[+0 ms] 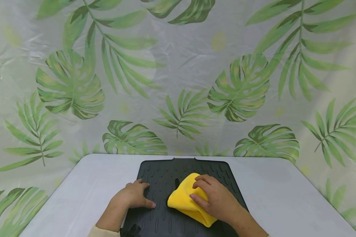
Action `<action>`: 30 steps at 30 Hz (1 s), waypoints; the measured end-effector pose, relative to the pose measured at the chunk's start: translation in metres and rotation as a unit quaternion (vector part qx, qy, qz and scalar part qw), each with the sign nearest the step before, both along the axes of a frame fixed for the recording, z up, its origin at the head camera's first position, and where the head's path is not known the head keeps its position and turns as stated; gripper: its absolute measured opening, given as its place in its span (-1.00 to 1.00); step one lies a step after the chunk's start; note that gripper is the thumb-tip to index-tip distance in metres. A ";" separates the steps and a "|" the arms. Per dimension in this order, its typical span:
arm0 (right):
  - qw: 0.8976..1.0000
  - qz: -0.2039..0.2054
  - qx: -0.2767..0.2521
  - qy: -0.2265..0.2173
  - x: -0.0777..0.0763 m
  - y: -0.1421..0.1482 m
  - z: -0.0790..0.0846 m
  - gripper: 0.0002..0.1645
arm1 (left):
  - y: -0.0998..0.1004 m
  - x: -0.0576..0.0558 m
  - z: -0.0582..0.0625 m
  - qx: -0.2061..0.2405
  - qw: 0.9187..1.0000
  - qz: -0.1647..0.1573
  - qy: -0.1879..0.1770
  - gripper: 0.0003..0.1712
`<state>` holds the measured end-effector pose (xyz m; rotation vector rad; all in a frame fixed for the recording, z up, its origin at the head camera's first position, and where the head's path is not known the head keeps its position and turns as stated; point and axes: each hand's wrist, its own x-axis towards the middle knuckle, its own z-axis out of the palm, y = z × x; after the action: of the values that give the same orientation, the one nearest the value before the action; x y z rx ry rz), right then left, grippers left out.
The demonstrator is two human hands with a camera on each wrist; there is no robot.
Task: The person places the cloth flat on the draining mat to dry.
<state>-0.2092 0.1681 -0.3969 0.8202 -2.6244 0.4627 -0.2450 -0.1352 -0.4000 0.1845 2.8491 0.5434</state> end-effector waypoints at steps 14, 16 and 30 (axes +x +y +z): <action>0.998 0.001 -0.016 0.053 -0.002 0.005 0.002 -0.73 | 0.008 0.001 0.003 0.129 0.986 -0.104 0.002 -0.25; 0.999 -0.011 -0.015 0.051 -0.002 0.004 0.002 -0.74 | 0.010 0.001 0.004 0.148 0.981 -0.125 -0.005 -0.30; 0.979 -0.203 0.027 0.006 -0.008 0.014 0.005 -0.90 | 0.019 0.004 0.005 0.202 0.963 -0.175 -0.027 -0.60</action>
<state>-0.2168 0.1826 -0.3923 0.2820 -2.7053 0.2712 -0.2406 -0.1161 -0.3951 0.7134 2.5329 1.0208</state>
